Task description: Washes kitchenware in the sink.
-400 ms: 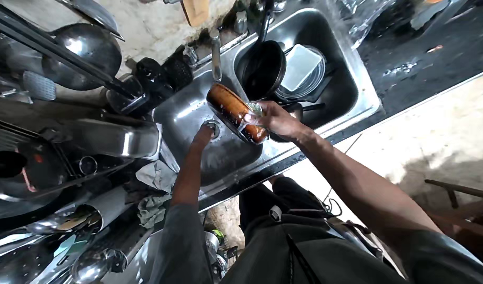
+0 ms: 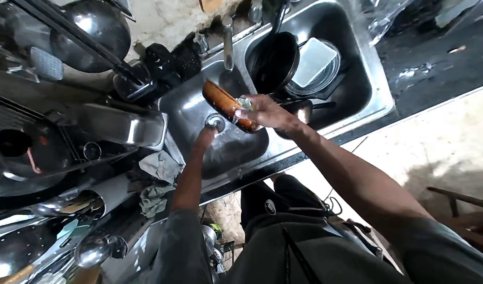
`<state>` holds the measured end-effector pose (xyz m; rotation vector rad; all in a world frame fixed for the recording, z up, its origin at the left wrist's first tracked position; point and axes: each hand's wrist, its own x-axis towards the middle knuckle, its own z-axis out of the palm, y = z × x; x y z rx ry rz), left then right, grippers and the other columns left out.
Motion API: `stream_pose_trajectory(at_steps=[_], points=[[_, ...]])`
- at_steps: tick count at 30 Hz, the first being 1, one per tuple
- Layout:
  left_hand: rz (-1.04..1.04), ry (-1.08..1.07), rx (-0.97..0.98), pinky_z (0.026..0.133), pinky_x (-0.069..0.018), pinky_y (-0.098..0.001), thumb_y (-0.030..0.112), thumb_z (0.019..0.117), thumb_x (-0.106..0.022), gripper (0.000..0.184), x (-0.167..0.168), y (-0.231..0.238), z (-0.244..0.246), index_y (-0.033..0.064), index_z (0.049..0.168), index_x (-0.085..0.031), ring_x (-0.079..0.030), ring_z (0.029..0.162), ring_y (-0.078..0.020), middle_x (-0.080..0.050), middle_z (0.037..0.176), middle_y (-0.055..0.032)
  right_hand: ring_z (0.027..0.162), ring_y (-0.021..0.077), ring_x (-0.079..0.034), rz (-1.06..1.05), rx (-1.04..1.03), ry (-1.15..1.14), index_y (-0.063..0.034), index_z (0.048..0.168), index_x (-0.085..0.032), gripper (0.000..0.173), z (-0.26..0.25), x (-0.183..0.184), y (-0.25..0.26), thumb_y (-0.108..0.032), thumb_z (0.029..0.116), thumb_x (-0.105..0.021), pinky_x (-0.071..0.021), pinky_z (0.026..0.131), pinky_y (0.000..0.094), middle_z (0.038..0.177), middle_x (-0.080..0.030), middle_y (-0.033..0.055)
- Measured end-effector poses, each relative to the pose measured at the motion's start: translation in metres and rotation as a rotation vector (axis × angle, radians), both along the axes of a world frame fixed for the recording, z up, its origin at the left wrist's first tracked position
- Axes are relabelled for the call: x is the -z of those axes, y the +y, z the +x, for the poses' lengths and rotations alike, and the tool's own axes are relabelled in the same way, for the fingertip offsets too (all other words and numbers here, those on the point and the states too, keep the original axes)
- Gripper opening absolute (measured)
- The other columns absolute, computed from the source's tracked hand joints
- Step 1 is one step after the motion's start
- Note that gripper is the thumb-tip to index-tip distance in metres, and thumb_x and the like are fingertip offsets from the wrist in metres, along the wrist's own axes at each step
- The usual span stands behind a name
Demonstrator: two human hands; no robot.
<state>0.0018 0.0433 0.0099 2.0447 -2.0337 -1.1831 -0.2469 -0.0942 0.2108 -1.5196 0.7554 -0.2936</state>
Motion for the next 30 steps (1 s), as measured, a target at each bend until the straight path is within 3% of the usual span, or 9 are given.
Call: stream_pose_trajectory(at_steps=[3, 7, 9, 13, 16, 21, 24, 28, 30], points=[[0.008, 0.079, -0.066, 0.111, -0.0462, -0.0503, 0.005, 0.1011, -0.056, 0.02, -0.004, 0.028, 0.0, -0.0017, 0.109, -0.073, -0.063, 0.122, -0.0353, -0.069, 0.123, -0.0205, 0.094, 0.0117, -0.07, -0.029, -0.012, 0.01, -0.0056, 0.124, -0.068, 0.033, 0.005, 0.002, -0.003, -0.024, 0.097, -0.071, -0.0585, 0.091, 0.0352, 0.106, -0.073, 0.0067], [0.039, 0.088, -0.261, 0.104, -0.0519, -0.0499, 0.016, 0.104, -0.056, 0.025, -0.02, 0.038, -0.005, 0.0039, 0.12, -0.071, -0.068, 0.113, -0.0305, -0.071, 0.118, -0.0181, 0.09, 0.011, -0.07, -0.031, -0.019, 0.017, -0.0062, 0.12, -0.069, 0.028, 0.011, 0.002, -0.006, -0.022, 0.0972, -0.071, -0.059, 0.088, 0.0346, 0.102, -0.073, 0.0058], [-0.077, 0.026, -0.31, 0.109, -0.0494, -0.0482, 0.016, 0.1053, -0.052, 0.028, -0.015, 0.026, -0.01, 0.0038, 0.125, -0.069, -0.064, 0.122, -0.0305, -0.066, 0.13, -0.0176, 0.092, 0.012, -0.07, -0.042, -0.032, 0.032, -0.0062, 0.121, -0.069, 0.029, 0.014, 0.003, -0.006, -0.023, 0.0974, -0.071, -0.0586, 0.089, 0.0357, 0.103, -0.073, 0.0066], [-0.074, -0.052, -0.098, 0.119, -0.0381, -0.0479, 0.013, 0.1045, -0.055, 0.037, 0.003, -0.014, -0.024, 0.003, 0.14, -0.058, -0.048, 0.141, -0.0361, -0.052, 0.149, -0.0211, 0.094, 0.0126, -0.071, -0.064, -0.045, 0.052, -0.005, 0.125, -0.068, 0.034, 0.018, 0.006, -0.003, -0.024, 0.0974, -0.071, -0.0584, 0.091, 0.0361, 0.106, -0.073, 0.0078], [0.007, -0.102, -0.045, 0.115, -0.042, -0.053, 0.007, 0.0986, -0.061, 0.038, 0.007, -0.029, -0.029, 0.001, 0.136, -0.061, -0.052, 0.136, -0.0384, -0.055, 0.145, -0.0215, 0.095, 0.0132, -0.071, -0.06, -0.045, 0.06, -0.004, 0.127, -0.067, 0.035, 0.02, 0.006, -0.001, -0.023, 0.0972, -0.071, -0.0584, 0.092, 0.0366, 0.108, -0.074, 0.0084], [0.07, -0.2, -0.078, 0.114, -0.0433, -0.0522, 0.009, 0.0999, -0.059, 0.037, 0.016, -0.027, -0.031, 0.0012, 0.137, -0.06, -0.053, 0.136, -0.0376, -0.056, 0.144, -0.0209, 0.094, 0.0145, -0.071, -0.08, -0.05, 0.056, -0.0043, 0.123, -0.068, 0.033, 0.017, 0.013, 0.002, -0.024, 0.0969, -0.071, -0.0584, 0.091, 0.0373, 0.105, -0.073, 0.0085], [0.173, -0.14, -0.103, 0.113, -0.0426, -0.0561, 0.012, 0.1022, -0.058, 0.039, 0.016, -0.033, -0.027, 0.0015, 0.14, -0.057, -0.052, 0.136, -0.0387, -0.056, 0.144, -0.0217, 0.096, 0.0165, -0.071, -0.085, -0.056, 0.091, -0.0046, 0.126, -0.068, 0.036, 0.013, 0.013, 0.002, -0.026, 0.0971, -0.071, -0.0572, 0.093, 0.0396, 0.107, -0.073, 0.0098], [0.138, -0.113, -0.012, 0.116, -0.041, -0.0525, 0.009, 0.1021, -0.055, 0.031, 0.014, -0.031, -0.011, 0.0016, 0.13, -0.064, -0.053, 0.135, -0.0375, -0.06, 0.139, -0.0218, 0.092, 0.0157, -0.071, -0.069, -0.054, 0.101, -0.0061, 0.12, -0.069, 0.03, 0.01, 0.013, 0.0, -0.026, 0.0974, -0.07, -0.0584, 0.089, 0.0396, 0.102, -0.073, 0.0087], [0.056, -0.077, -0.008, 0.113, -0.044, -0.0527, 0.008, 0.1037, -0.052, 0.027, 0.003, -0.021, -0.007, -0.0006, 0.124, -0.067, -0.057, 0.129, -0.0393, -0.064, 0.131, -0.0237, 0.096, 0.017, -0.071, -0.054, -0.045, 0.105, -0.0063, 0.124, -0.068, 0.033, 0.009, 0.014, -0.002, -0.026, 0.0974, -0.071, -0.0582, 0.092, 0.041, 0.107, -0.074, 0.0096]])
